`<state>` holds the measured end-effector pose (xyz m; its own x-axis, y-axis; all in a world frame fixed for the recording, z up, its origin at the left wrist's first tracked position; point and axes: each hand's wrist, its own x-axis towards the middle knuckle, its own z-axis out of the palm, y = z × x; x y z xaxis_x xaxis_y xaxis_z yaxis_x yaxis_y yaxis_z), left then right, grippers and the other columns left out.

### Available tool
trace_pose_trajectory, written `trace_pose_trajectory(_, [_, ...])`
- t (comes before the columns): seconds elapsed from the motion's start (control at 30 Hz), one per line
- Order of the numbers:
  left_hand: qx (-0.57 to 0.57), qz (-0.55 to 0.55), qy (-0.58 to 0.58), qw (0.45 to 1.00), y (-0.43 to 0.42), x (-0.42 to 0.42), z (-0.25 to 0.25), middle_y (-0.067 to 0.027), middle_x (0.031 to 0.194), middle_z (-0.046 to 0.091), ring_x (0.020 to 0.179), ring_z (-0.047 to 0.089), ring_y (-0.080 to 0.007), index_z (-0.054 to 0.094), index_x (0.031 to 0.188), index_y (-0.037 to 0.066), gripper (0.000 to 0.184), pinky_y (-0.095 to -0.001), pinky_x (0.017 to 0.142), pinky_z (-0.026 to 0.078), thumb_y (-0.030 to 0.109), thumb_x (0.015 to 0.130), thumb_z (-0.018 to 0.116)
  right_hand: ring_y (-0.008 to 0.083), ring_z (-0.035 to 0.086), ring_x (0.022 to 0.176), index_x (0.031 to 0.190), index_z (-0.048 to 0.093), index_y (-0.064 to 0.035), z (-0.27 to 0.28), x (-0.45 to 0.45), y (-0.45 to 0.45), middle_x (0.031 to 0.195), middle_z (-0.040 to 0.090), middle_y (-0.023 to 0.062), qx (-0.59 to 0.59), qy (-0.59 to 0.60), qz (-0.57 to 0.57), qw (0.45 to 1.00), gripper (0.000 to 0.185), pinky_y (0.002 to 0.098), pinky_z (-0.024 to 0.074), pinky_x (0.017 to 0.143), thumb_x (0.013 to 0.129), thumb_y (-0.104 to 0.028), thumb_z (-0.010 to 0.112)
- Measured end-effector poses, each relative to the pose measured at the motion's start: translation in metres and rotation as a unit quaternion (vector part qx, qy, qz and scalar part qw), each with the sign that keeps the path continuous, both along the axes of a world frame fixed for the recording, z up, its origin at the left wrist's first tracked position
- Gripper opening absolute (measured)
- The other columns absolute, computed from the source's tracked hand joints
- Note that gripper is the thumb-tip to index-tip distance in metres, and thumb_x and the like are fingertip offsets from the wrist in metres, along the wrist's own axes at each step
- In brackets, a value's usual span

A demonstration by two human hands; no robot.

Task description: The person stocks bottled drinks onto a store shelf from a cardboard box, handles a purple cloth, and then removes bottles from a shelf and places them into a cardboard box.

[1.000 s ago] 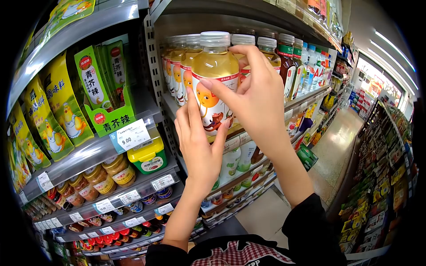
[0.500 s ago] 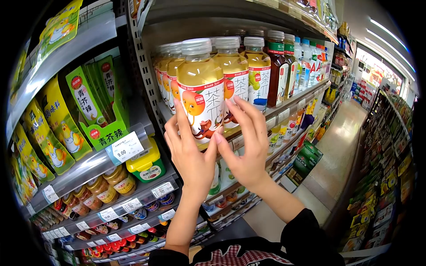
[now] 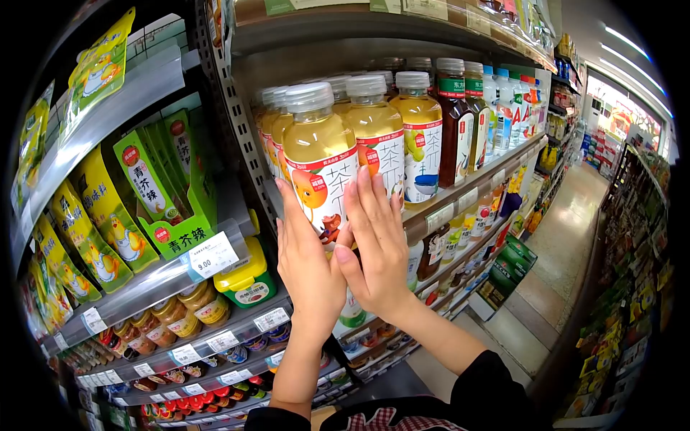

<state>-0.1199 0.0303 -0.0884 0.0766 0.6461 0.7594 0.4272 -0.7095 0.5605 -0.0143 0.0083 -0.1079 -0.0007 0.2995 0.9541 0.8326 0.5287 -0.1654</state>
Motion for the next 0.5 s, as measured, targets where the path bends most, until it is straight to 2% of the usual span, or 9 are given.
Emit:
trace_pose_trajectory(0.17, [0.015,0.008,0.016,1.0,0.0021,-0.0014,-0.0007,-0.028,0.151,0.034,0.13,0.045,-0.0477,0.018,0.151,-0.006,0.085,-0.0552,0.112,0.031,0.029,0.089,0.064,0.0402,0.03,0.144,0.149,0.037,-0.0002,-0.0005,-0.0014,0.0013,0.156,0.032,0.0215,0.008,-0.002,-0.014,1.0,0.06,0.0549,0.0191,0.116,0.097,-0.028,0.047])
trace_pose_trajectory(0.5, [0.007,-0.002,-0.002,1.0,0.0027,0.0007,-0.0034,-0.0274,0.152,0.034,0.129,0.046,-0.0462,0.016,0.153,-0.004,0.085,-0.0535,0.112,0.032,0.026,0.089,0.064,0.0398,0.03,0.144,0.149,0.038,-0.0002,0.0026,-0.0016,-0.0024,0.156,0.031,0.0214,0.002,-0.007,-0.018,1.0,0.058,0.0546,0.0207,0.116,0.097,-0.026,0.046])
